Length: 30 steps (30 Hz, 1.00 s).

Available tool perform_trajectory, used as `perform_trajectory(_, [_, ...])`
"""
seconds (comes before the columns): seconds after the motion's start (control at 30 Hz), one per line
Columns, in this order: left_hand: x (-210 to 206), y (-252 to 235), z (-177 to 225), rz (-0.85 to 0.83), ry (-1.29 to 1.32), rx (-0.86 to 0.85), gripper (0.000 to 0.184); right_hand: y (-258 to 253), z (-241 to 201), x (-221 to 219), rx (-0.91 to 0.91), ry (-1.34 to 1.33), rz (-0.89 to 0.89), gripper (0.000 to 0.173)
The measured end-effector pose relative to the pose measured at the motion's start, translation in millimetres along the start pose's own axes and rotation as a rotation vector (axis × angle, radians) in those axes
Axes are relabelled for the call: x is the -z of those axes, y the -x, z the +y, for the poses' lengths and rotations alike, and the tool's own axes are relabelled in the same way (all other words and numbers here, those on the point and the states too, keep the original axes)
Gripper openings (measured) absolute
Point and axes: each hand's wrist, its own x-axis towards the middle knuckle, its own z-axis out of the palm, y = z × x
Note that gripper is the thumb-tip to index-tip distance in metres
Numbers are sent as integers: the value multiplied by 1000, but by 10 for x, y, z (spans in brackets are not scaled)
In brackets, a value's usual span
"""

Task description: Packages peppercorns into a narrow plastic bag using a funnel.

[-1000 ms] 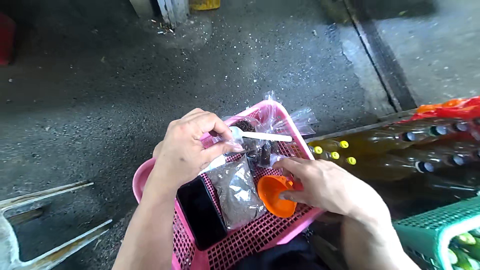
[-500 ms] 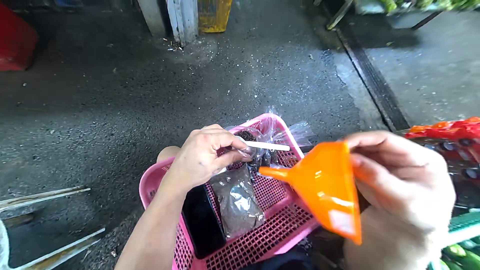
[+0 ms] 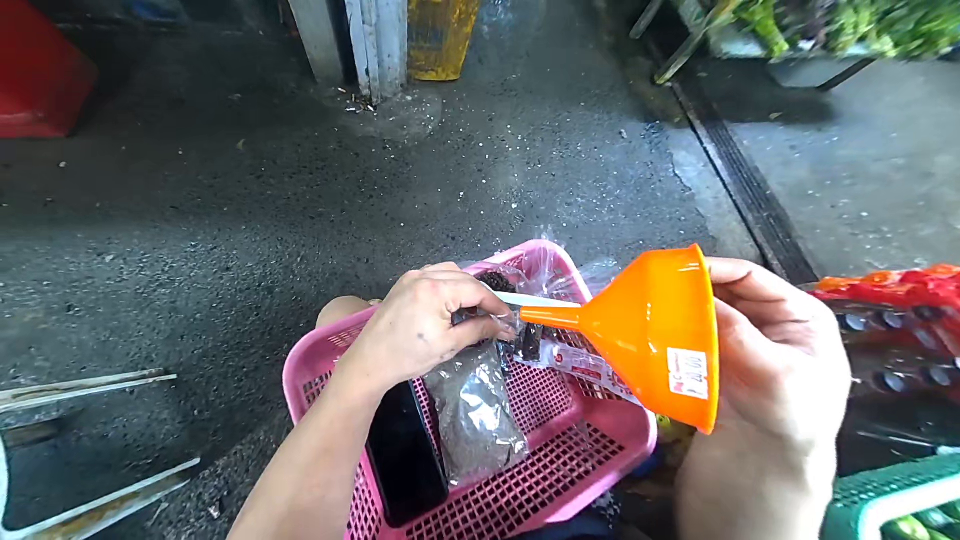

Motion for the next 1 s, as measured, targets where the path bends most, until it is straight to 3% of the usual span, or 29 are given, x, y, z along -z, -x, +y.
perform_trajectory(0.63, [-8, -8, -3, 59, 49, -13, 20, -24, -55, -33, -18, -44, -19, 20])
perform_trajectory(1.0, [-42, -36, -4, 90, 21, -9, 14, -64, 27, -150, -59, -263, 34, 18])
